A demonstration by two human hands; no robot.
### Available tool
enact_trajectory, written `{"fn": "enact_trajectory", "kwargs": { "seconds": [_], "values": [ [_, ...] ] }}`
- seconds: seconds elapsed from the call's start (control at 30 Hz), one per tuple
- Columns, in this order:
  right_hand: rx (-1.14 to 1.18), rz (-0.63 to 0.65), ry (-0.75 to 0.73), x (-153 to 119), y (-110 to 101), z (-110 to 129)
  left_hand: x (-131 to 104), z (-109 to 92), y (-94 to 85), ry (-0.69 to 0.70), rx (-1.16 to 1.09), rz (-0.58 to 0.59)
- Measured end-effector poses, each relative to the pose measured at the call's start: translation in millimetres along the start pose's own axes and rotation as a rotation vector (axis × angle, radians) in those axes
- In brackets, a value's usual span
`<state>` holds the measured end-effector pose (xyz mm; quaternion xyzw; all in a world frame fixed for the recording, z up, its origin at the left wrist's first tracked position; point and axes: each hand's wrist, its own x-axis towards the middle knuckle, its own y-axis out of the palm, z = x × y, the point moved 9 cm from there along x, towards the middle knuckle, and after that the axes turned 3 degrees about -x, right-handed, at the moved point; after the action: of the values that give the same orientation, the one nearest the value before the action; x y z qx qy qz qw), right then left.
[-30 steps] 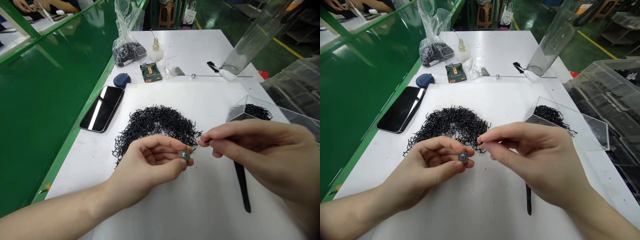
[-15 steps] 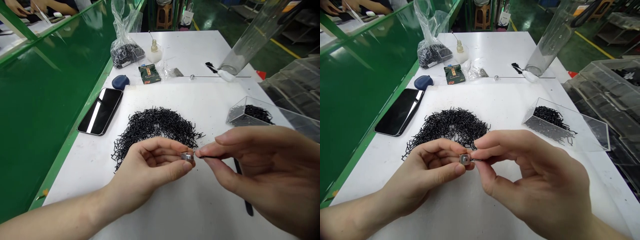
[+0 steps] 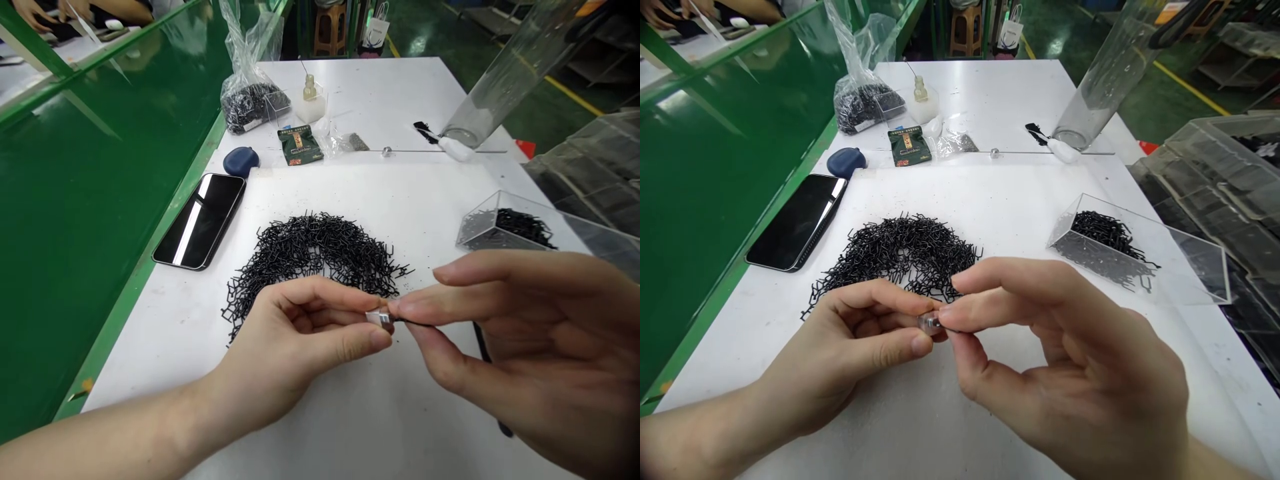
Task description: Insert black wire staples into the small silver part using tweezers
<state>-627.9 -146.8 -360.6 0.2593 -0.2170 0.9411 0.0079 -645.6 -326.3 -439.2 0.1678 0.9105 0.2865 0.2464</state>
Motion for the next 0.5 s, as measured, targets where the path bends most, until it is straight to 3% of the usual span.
{"fn": "enact_trajectory", "kwargs": {
  "seconds": [0.5],
  "values": [
    [-0.048, 0.009, 0.004, -3.7, 1.7, -2.6, 1.5, -1.1, 0.9, 0.017, 0.031, -0.013]
  ]
}}
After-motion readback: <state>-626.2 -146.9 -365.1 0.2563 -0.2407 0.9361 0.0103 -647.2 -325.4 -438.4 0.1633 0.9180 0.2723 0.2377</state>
